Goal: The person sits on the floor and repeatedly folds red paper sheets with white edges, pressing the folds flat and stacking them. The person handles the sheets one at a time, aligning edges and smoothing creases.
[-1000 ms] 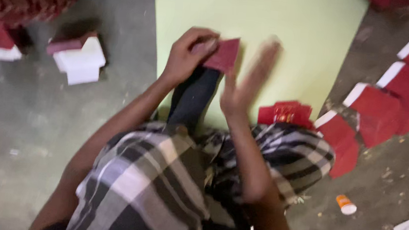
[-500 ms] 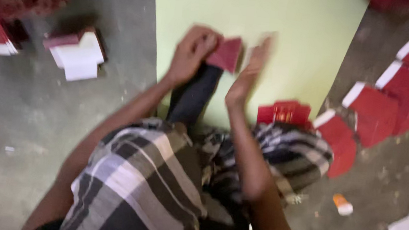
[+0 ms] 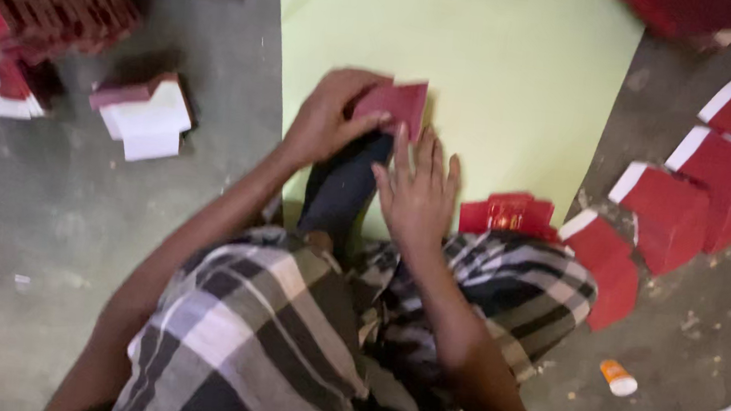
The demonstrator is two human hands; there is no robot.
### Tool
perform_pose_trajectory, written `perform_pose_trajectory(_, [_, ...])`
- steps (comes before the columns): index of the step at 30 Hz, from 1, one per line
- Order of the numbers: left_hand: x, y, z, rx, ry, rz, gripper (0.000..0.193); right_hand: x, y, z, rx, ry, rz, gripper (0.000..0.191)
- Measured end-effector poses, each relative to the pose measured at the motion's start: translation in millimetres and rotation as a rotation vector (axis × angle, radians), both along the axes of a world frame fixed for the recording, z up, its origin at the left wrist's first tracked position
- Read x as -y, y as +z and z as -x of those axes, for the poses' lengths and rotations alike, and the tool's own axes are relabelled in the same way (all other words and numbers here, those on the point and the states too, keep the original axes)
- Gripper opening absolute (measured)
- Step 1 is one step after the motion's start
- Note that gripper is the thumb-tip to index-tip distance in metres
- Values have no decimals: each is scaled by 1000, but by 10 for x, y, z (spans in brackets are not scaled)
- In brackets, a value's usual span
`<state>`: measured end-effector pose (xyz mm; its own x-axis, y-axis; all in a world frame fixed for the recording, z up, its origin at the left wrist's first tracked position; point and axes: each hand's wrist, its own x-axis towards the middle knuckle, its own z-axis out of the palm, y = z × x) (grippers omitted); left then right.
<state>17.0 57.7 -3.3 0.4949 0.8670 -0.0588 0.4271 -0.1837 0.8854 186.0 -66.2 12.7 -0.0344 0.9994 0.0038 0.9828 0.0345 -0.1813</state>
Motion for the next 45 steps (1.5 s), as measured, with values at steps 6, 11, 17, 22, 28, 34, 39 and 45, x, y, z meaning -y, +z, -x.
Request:
perform_pose_trajectory(6, [-83,119,16,-83,-46,51,59,34,-29,-2,-39,-44,62,70])
perform_pose_trajectory(11, [-90,163,6,-64,-30,2,51,4,-67,-23,18,-22,-39,70])
perform_pose_trajectory(17, [-87,117,-19,-147,-4,98,56,22,-68,-23,37,-13,-17,71])
perform_pose_trajectory(22, [-92,94,-55,-190,-12,-38,51,44,-108,-19,52,-14,-19,69])
perform_pose_trajectory(28, [-124,120,-76,-202,-13,-43,48,28,-146,-44,-28,-5,-95,56])
perform_pose_trajectory(34, [-117,165,-60,-174,-7,-6,47,-1,-135,-37,6,41,-9,61])
perform_pose_trajectory(39, [-129,156,-75,-166,-3,-61,46,15,-79,-6,-8,5,-149,56])
perform_pose_trajectory(45, [-150,191,-72,-229,-61,-90,49,-44,-147,-3,-273,-31,-39,41])
